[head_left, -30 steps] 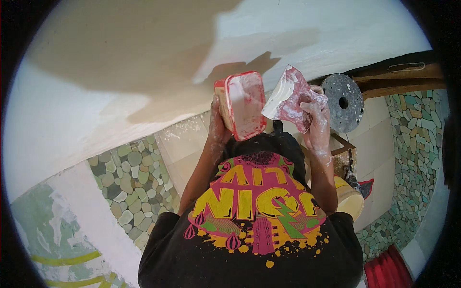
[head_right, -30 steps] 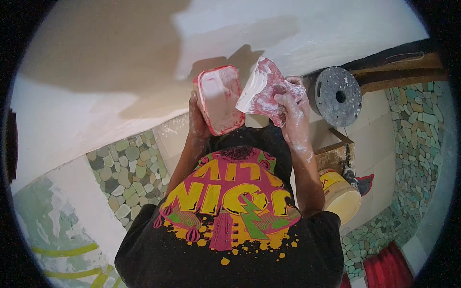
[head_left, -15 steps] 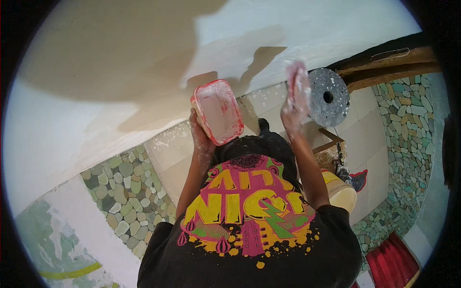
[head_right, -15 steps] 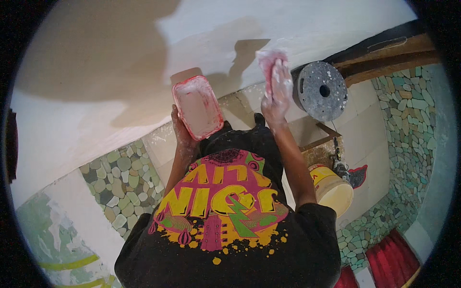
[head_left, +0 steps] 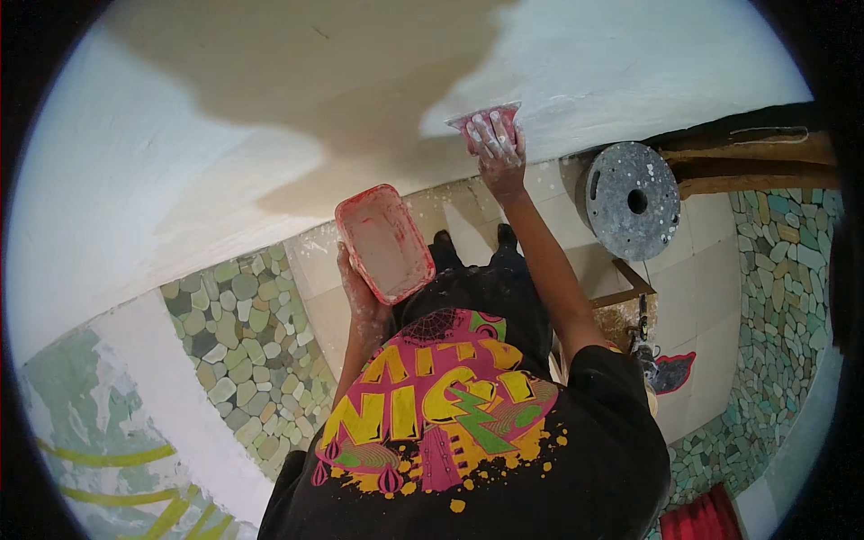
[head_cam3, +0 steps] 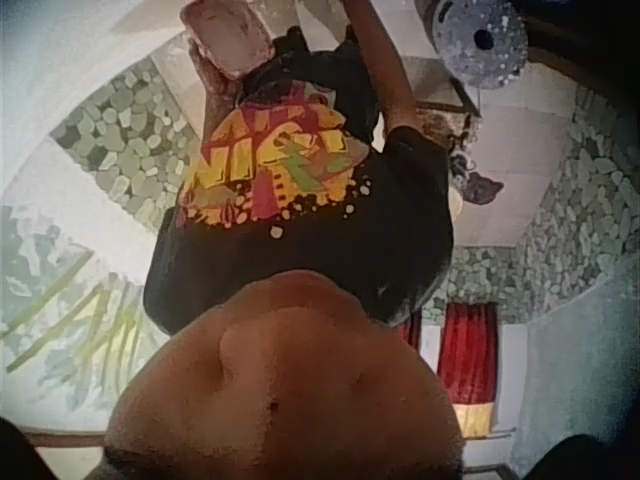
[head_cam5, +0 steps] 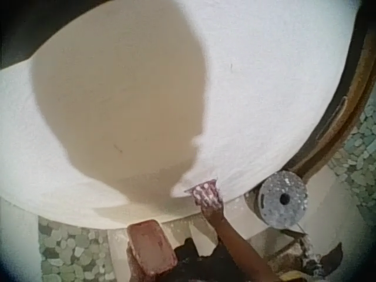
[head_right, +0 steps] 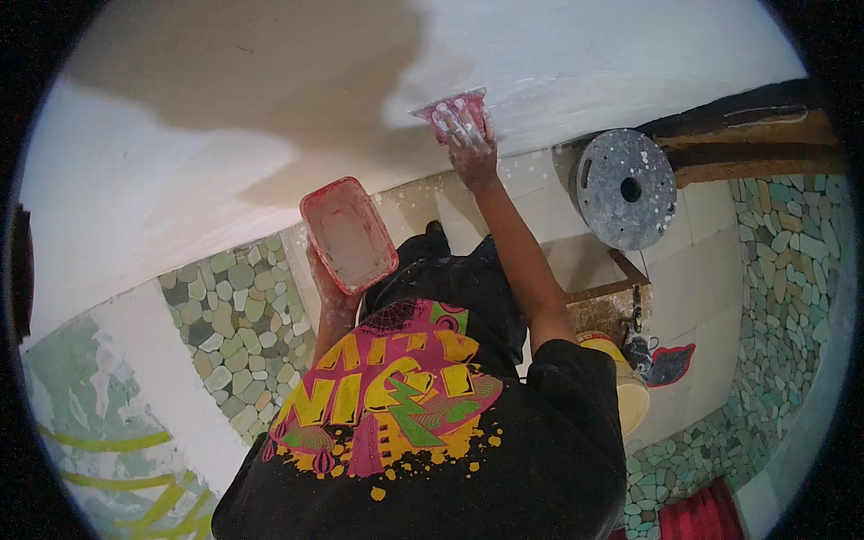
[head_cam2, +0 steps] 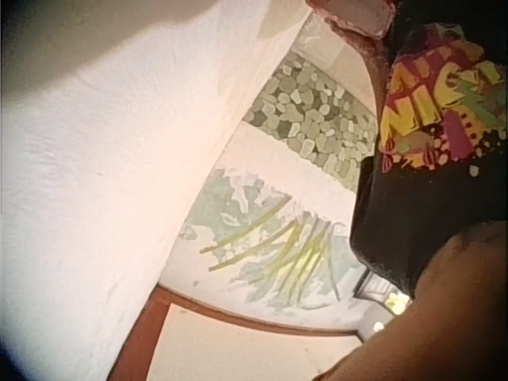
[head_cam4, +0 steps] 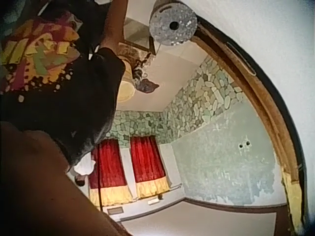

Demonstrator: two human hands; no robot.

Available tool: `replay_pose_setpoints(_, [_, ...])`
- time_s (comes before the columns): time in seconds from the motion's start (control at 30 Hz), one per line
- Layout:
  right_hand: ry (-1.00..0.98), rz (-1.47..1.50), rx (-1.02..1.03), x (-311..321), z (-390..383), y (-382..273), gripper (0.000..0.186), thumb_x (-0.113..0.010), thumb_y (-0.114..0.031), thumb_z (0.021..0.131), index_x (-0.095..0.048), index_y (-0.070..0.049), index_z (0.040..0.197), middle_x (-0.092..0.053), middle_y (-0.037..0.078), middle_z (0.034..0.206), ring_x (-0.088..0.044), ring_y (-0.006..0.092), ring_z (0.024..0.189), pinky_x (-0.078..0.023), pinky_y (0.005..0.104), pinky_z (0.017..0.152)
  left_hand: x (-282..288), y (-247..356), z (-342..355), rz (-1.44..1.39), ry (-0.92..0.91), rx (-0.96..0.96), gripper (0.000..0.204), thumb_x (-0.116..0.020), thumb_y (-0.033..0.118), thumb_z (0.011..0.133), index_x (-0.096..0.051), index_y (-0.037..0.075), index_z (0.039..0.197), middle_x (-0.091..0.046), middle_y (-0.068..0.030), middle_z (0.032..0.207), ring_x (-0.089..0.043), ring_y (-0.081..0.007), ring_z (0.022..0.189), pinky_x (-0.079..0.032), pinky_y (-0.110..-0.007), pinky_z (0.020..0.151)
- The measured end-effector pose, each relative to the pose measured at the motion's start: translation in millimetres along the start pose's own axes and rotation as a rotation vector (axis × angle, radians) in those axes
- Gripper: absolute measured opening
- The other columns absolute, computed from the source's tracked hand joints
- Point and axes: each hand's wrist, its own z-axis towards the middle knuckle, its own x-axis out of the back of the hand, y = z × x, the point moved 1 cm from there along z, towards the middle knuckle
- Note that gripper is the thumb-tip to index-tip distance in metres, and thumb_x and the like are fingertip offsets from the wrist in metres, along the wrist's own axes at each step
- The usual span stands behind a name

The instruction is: The person is applying and smoothing plaster on a wall using a hand tool.

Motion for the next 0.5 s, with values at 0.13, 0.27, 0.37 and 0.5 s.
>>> replay_pose_setpoints(0.13, [-0.172,0.013,-0.139,-5.3,-38.2,8.1,0.058,-0.055,-0.011,0.088,-0.053,-0.022,0.144,-0.046,-0.003,0.155,-0.039,0.0214,0.145,-0.024,0.0523,0.120,-1.7,-2.2,-11.0,0.007,0.016,-0.014,0.064,-0.040,0.058,0.101,-0.046,0.009,0.143,-0.057,-0.0103,0.137,-0.057,-0.0279,0.121,-0.047,-0.045,0.105])
replay_pose_setpoints(0.27, [-0.244,0.071,-0.181,13.3,-49.0,-1.2,0.064,-0.059,-0.007,0.084,-0.051,-0.020,0.146,-0.044,0.000,0.156,-0.036,0.0221,0.147,-0.022,0.0508,0.120,4.4,-6.6,-6.8,0.011,0.018,-0.027,0.064,-0.040,0.058,0.101,-0.047,0.009,0.142,-0.057,-0.0104,0.136,-0.058,-0.0277,0.121,-0.047,-0.045,0.104])
replay_pose_setpoints(0.37, [-0.271,0.208,-0.279,47.5,-53.0,-6.5,0.055,-0.056,-0.006,0.090,-0.054,-0.015,0.144,-0.048,0.005,0.153,-0.040,0.0253,0.144,-0.027,0.0456,0.119,0.1,-4.7,-5.5,-0.029,-0.057,-0.005,0.062,-0.041,0.056,0.102,-0.047,0.009,0.141,-0.058,-0.0098,0.135,-0.058,-0.0273,0.120,-0.048,-0.044,0.104])
replay_pose_setpoints(0.5, [0.114,0.581,-0.581,99.6,-13.8,-13.1,0.037,-0.048,-0.001,0.100,-0.060,-0.003,0.135,-0.060,0.018,0.138,-0.058,0.0304,0.128,-0.043,0.0364,0.107,8.7,-5.5,5.2,-0.086,-0.070,-0.013,0.059,-0.042,0.054,0.102,-0.050,0.010,0.139,-0.060,-0.0092,0.132,-0.059,-0.0265,0.118,-0.049,-0.044,0.102])
